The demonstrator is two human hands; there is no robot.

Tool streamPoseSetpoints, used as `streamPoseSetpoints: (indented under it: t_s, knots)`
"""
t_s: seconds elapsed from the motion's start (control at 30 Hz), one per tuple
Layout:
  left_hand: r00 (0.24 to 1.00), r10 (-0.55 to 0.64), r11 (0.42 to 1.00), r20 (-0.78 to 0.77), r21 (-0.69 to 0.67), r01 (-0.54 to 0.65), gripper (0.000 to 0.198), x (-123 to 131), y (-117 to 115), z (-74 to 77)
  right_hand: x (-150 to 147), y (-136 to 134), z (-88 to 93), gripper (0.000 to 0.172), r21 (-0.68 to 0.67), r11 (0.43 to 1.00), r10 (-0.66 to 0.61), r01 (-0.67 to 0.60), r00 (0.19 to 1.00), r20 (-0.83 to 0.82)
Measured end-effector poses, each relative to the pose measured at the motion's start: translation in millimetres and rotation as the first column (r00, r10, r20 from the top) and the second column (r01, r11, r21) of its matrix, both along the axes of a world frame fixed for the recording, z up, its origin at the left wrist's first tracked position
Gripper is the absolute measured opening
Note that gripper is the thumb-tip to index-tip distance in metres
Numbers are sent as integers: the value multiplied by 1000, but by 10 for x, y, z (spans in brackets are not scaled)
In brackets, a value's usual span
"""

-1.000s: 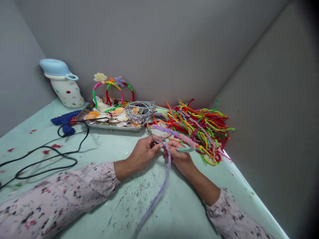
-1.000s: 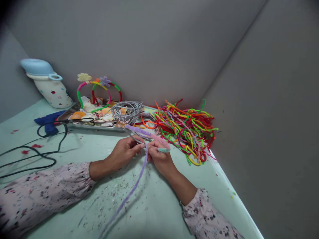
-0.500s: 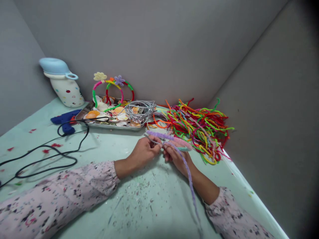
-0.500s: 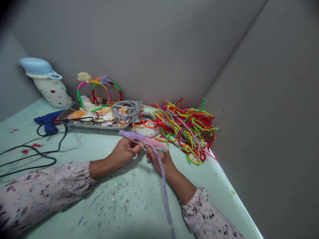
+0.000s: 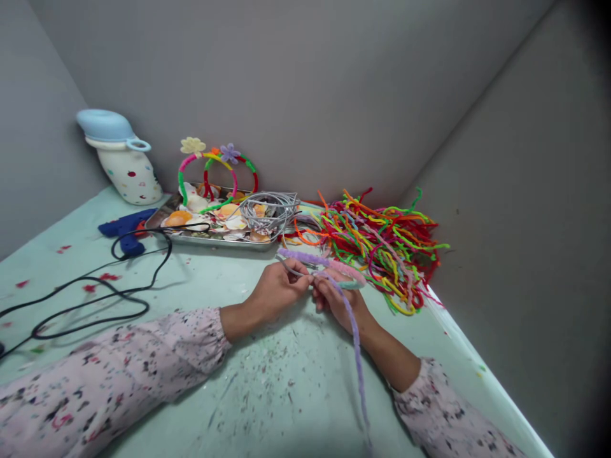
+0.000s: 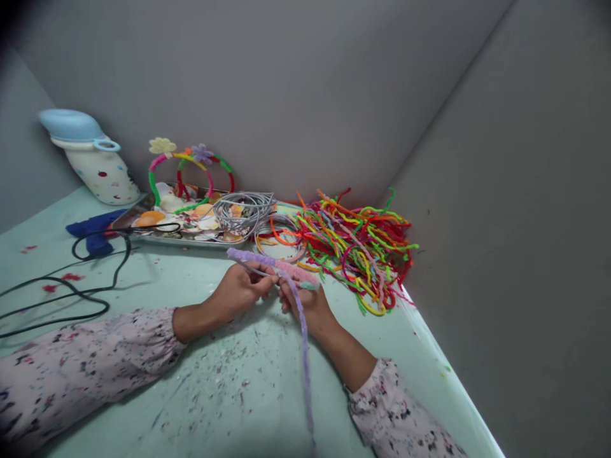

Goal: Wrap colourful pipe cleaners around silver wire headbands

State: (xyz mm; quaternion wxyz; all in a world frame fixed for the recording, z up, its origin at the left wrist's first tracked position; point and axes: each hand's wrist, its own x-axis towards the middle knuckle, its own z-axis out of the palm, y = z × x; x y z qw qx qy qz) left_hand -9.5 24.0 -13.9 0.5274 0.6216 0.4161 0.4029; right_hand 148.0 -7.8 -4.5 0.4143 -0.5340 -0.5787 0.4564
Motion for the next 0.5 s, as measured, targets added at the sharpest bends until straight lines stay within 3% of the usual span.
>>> streamPoseSetpoints:
  t_s: [0.33, 0.5]
  knots:
    - [998, 55, 998, -43, -11, -56, 10, -12, -26, 79, -72, -22, 39, 18, -53, 998, -28, 26, 999, -29]
    - [997, 69, 997, -25, -36, -70, 12, -12, -30, 117, -29, -3, -45, 23, 42, 999, -2, -2, 996, 86]
